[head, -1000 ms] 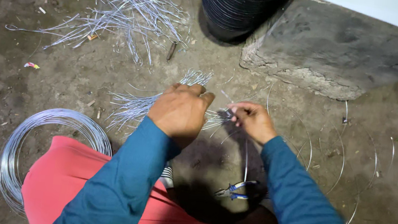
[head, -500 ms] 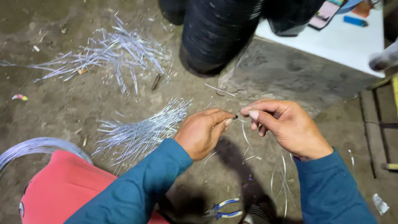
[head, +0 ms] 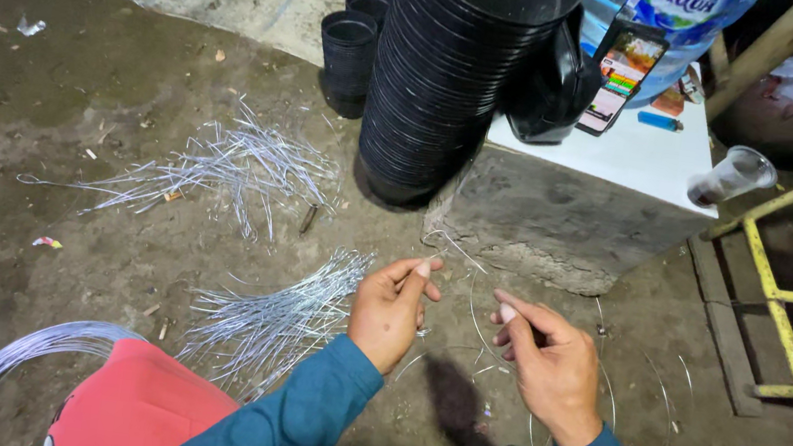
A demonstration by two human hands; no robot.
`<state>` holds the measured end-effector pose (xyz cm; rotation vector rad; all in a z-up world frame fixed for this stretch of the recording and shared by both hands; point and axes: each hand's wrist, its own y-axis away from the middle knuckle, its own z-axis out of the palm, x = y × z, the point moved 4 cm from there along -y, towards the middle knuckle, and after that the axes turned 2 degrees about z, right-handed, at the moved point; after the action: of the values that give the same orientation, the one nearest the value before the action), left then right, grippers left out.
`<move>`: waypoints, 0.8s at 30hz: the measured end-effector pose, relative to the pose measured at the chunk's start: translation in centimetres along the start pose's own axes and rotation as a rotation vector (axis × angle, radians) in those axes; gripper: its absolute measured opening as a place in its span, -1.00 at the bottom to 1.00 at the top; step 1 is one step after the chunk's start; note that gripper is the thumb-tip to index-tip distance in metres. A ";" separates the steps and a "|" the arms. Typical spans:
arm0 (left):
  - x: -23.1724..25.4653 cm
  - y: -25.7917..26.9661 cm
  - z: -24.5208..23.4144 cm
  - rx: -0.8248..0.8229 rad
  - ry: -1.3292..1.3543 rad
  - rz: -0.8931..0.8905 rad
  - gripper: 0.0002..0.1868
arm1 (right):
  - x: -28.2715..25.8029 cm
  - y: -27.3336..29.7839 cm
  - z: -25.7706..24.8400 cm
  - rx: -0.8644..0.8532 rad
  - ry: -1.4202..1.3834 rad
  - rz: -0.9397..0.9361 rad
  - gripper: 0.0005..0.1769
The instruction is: The person cuts thin metal wire into short segments using pliers, then bends the ends to form loops. The cut pieces are placed on the floor in a growing pile.
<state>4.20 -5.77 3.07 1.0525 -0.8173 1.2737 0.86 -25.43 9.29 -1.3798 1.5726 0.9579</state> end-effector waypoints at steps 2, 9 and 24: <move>0.1 0.1 0.0 0.003 -0.017 0.033 -0.66 | 0.5 -0.1 0.3 0.011 0.021 -0.010 -0.67; -1.0 0.6 1.1 -0.088 -0.014 -0.032 -0.67 | 3.2 0.2 3.0 -0.060 -0.004 0.063 -0.67; 0.3 2.3 2.4 -0.591 -0.022 -0.129 -0.70 | 0.2 -1.8 0.7 -0.424 -0.314 -0.060 -0.55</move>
<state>2.13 -7.93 4.52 0.6284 -1.0422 0.8318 2.66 -25.05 8.75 -1.4590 1.1267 1.4518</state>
